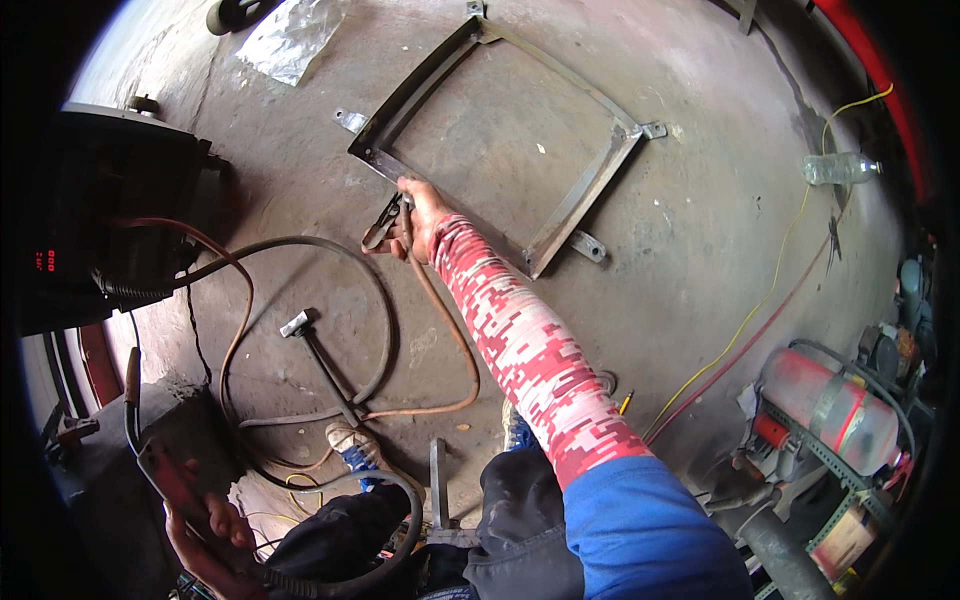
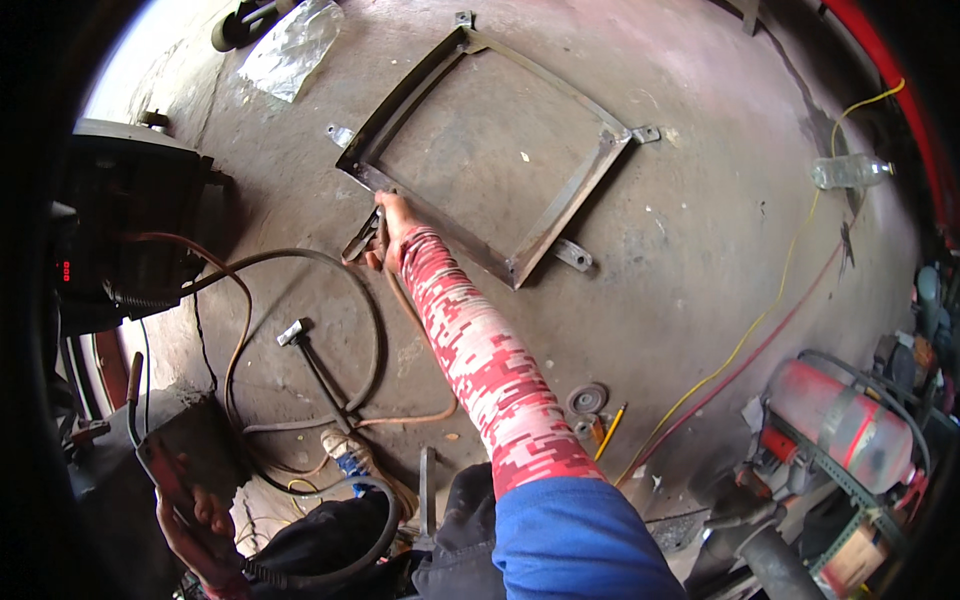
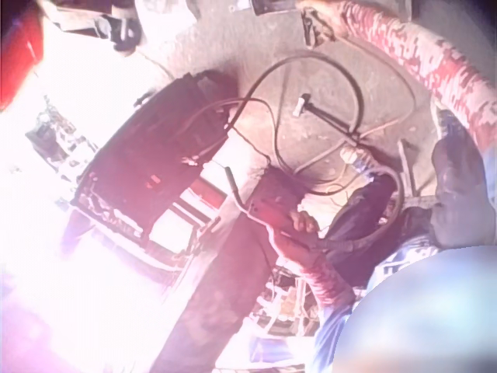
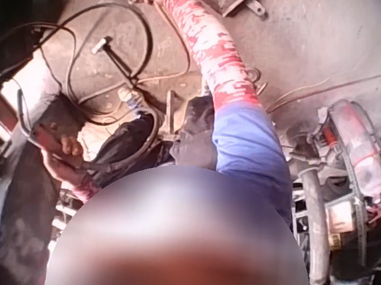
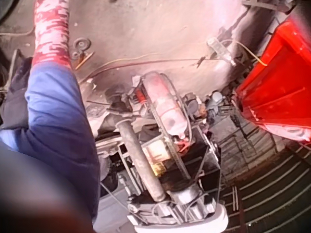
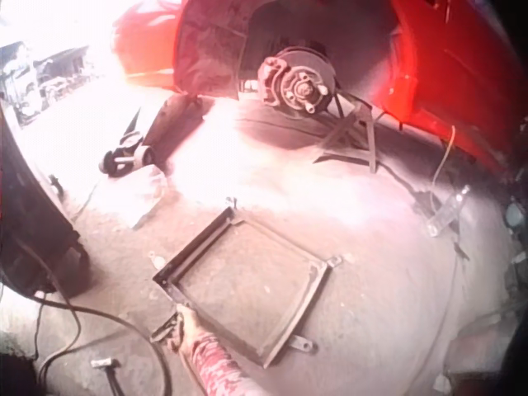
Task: The person welds a rectangular metal frame on the floor using a welding torch. They reposition the frame and hammer welds to check alignment, then continue welding along the seams.
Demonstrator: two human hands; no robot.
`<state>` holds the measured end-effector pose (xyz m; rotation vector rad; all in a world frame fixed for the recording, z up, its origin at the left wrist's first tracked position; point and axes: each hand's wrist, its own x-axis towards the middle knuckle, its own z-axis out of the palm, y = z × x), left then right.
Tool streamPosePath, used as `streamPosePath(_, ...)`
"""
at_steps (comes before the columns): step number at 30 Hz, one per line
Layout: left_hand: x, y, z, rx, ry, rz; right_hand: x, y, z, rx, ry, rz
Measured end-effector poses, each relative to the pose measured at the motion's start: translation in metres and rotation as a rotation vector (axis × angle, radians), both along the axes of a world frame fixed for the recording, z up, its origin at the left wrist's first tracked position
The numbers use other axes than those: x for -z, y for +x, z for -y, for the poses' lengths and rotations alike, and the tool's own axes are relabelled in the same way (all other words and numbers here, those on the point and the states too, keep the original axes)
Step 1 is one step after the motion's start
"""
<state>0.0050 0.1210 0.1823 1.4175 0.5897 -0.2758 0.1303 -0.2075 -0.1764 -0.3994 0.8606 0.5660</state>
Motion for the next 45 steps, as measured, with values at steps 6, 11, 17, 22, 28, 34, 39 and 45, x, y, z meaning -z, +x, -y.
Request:
streamPosePath(6,-0.004,-0.004,-0.004,0.081,-0.046,0.006,-0.016,-0.061,0.053,-0.003,0.005,0.022)
streamPosePath(11,-0.009,-0.005,0.004,0.161,-0.084,0.027,-0.026,-0.131,0.035,-0.01,-0.684,0.066)
streamPosePath(17,0.001,-0.012,0.033,0.257,-0.228,0.055,-0.027,-0.243,-0.015,-0.129,-1.4,-0.002)
streamPosePath(22,0.001,-0.023,0.078,0.455,-0.373,0.039,-0.062,-0.34,-0.015,-0.209,-1.446,0.155)
streamPosePath(28,0.008,-0.046,0.13,0.599,-0.434,0.002,-0.19,-0.388,0.072,-0.431,-1.068,0.314)
streamPosePath(34,0.017,-0.058,0.177,0.858,-0.215,-0.173,-0.337,-0.364,0.084,-0.488,-1.334,0.567)
streamPosePath(39,0.052,-0.075,0.218,1.114,-0.01,-0.18,-0.306,-0.314,0.026,-0.141,-1.12,0.319)
streamPosePath(45,0.153,-0.101,0.293,1.452,0.516,0.118,-0.227,-0.323,0.03,0.379,-0.521,-0.093)
